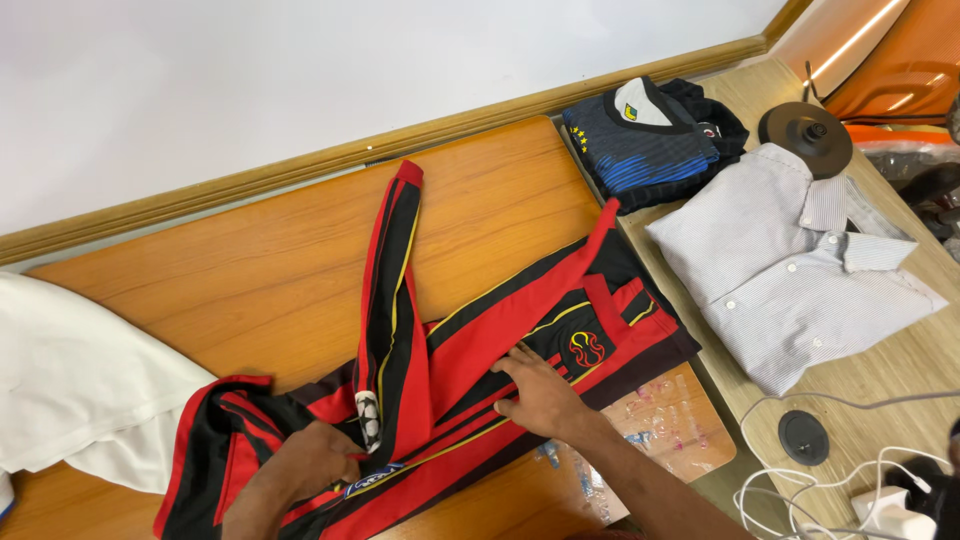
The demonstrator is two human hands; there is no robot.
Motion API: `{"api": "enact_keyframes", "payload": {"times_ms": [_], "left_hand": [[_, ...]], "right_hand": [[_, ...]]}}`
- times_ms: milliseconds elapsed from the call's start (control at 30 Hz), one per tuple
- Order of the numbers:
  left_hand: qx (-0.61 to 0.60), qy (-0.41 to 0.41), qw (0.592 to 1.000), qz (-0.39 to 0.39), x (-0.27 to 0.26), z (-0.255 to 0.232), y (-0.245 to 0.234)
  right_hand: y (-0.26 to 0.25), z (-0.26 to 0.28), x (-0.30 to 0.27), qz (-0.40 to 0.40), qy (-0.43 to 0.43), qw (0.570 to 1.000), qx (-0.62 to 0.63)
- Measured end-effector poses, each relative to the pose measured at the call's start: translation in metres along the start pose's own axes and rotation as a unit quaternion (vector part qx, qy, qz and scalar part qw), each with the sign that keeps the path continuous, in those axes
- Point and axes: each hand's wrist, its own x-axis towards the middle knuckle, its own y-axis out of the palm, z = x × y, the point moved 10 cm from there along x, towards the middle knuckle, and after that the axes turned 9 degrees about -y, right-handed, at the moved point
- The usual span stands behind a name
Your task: The person folds a red and black striped jersey on a wooden table, then folds a white polo shirt. Both shirts are folded neatly and placed on a stack of other folded clothes.
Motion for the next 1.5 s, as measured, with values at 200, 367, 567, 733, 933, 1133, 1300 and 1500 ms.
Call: {"api": "enact_keyframes", "payload": {"times_ms": [200,367,567,733,933,1133,1300,1500], "left_hand": [[0.113,-0.190,0.972,-0.077,-0.013,-0.006,-0.040],[-0.065,-0.256,0.914,-0.309,-0.029,-0.039,-0.109],[-0.012,-0.201,0.932,-0.301,0.017,-0.081,-0.146],[0.025,-0.125,0.945,-0.302,0.078,-0.093,-0.168],[0.006,-0.071,0.969,-0.235,0.162,-0.078,-0.158],[-0.136,-0.125,0.946,-0.268,0.159,-0.064,-0.147],[-0.386,-0.123,0.830,-0.383,0.109,-0.007,-0.178],[-0.033,-0.321,0.897,-0.301,0.010,0.070,-0.218]], "right_hand": [[-0.046,-0.022,-0.013,-0.074,0.005,0.992,0.103],[-0.072,-0.045,-0.017,-0.074,0.004,0.992,0.098],[-0.099,-0.064,-0.022,-0.128,-0.041,0.991,-0.016],[-0.096,-0.082,-0.022,-0.087,0.016,0.996,-0.022],[-0.104,-0.092,-0.012,-0.053,0.081,0.995,-0.004],[-0.113,-0.106,0.001,-0.051,0.133,0.990,0.002],[-0.135,-0.111,0.011,-0.142,0.132,0.980,0.053],[-0.139,-0.126,0.025,-0.046,0.178,0.979,-0.090]]}}
